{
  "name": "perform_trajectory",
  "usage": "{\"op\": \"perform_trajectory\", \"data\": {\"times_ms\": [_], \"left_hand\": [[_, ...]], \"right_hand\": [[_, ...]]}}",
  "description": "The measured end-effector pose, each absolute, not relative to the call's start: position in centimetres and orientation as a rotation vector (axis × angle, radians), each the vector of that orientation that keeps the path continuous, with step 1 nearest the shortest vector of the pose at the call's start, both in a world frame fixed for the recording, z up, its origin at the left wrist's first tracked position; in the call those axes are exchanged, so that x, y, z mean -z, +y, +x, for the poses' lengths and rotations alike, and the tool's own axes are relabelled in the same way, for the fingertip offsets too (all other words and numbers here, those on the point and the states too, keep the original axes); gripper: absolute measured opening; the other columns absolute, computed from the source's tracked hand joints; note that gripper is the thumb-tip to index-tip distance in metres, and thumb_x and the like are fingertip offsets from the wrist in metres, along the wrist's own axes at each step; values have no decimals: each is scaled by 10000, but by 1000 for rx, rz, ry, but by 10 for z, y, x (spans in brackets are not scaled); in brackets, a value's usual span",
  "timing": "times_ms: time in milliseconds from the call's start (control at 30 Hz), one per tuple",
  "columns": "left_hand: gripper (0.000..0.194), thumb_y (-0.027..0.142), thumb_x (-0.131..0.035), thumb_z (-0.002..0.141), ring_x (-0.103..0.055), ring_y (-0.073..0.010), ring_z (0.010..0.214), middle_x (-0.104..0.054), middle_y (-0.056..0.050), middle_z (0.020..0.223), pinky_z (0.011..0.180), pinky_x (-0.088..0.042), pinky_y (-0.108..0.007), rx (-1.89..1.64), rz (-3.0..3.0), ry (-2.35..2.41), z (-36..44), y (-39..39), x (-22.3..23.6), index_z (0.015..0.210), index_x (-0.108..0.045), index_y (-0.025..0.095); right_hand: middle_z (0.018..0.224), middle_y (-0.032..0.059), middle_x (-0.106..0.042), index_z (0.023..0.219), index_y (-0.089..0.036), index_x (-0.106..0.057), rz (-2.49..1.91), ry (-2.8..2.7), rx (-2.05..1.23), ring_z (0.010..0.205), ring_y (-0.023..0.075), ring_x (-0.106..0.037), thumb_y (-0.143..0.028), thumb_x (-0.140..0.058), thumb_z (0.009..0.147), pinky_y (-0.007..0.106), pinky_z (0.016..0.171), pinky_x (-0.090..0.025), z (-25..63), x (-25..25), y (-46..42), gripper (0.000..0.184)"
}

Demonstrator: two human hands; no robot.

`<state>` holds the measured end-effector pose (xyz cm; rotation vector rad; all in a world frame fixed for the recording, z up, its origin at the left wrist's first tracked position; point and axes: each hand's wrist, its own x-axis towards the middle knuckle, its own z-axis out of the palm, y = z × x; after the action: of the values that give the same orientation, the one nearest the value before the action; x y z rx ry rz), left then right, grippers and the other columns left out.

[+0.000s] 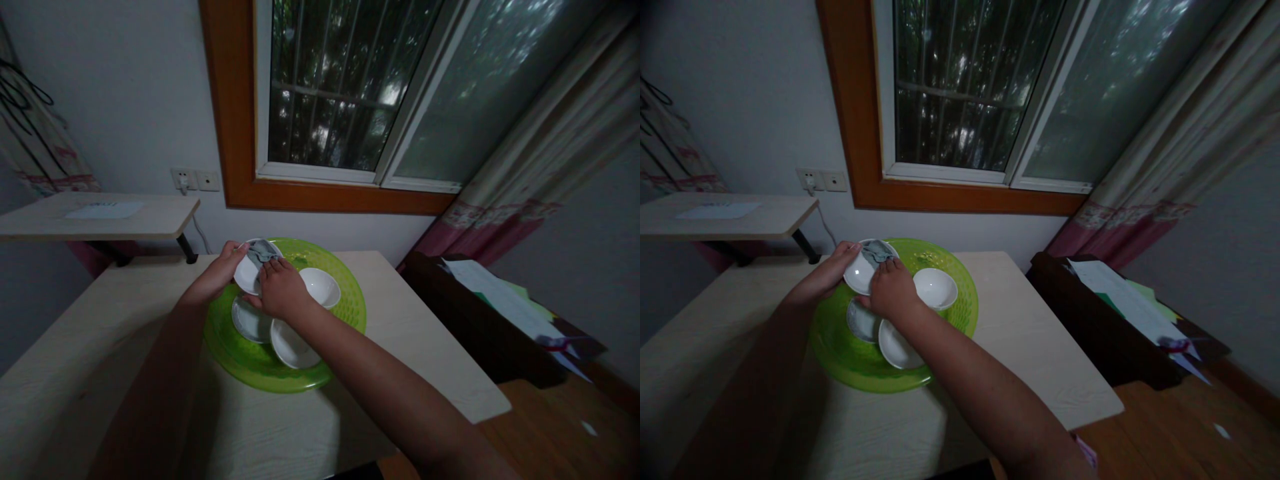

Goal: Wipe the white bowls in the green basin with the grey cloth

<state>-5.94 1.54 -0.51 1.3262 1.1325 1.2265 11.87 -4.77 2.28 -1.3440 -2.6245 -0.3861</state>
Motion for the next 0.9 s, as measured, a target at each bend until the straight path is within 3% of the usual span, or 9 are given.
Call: {"op": "perform_trajectory", "data": {"times_ms": [133, 267, 400, 533, 633, 767, 900], "left_hand": [[493, 664, -683, 882, -603, -201, 749, -640, -28, 872, 647, -432, -293, -1256, 1349, 1198, -59, 13, 2, 1067, -582, 218], [518, 684, -696, 866, -589, -212, 757, -631, -23, 856, 665, -420, -305, -1253, 1348, 1246, -59, 13, 1, 1069, -598, 217], [518, 694, -713, 866, -572, -214, 780, -609, -15, 857, 685, -427, -313, -1289, 1298, 1222, -60, 12, 0, 1045, -597, 222], [516, 706, -688, 890, -556, -198, 761, -578, -10, 853, 653, -428, -299, -1349, 1258, 1185, -62, 15, 1, 1023, -569, 222], [516, 709, -652, 920, -562, -179, 743, -576, -12, 860, 637, -436, -280, -1380, 1268, 1188, -63, 18, 5, 1055, -553, 220], [513, 690, -657, 928, -577, -171, 706, -591, -15, 859, 605, -438, -270, -1381, 1265, 1177, -63, 18, 7, 1106, -560, 219], [502, 660, -691, 913, -578, -163, 672, -604, -14, 855, 568, -420, -257, -1379, 1225, 1183, -60, 16, 3, 1112, -548, 221]], "right_hand": [[939, 207, -808, 986, -91, -821, -1321, -2677, 298, 942, 333, -757, -682, -564, 1007, 470, 936, -535, 120, -29, -51, 645], [940, 162, -815, 1024, -128, -810, -1196, -2690, 171, 874, 306, -770, -644, -550, 1026, 425, 832, -555, 125, -29, -52, 578], [1210, 143, -801, 1297, -150, -732, -969, -2650, -84, 1082, 269, -759, -582, -558, 1058, 376, 931, -567, 130, -25, -49, 524], [1426, 109, -724, 1469, -182, -637, -841, -2550, -251, 1293, 203, -682, -460, -405, 1148, 342, 1090, -517, 132, -25, -44, 484], [1387, 91, -747, 1395, -192, -694, -840, -2545, -274, 1262, 191, -691, -433, -325, 1168, 323, 1077, -510, 133, -28, -43, 496], [1118, 102, -821, 1117, -182, -796, -1032, -2618, -103, 1023, 207, -743, -480, -323, 1162, 328, 947, -511, 136, -34, -41, 562], [1026, 145, -822, 1001, -139, -819, -1196, -2603, 194, 1048, 253, -725, -485, -385, 1146, 426, 1098, -429, 139, -32, -37, 574]]}}
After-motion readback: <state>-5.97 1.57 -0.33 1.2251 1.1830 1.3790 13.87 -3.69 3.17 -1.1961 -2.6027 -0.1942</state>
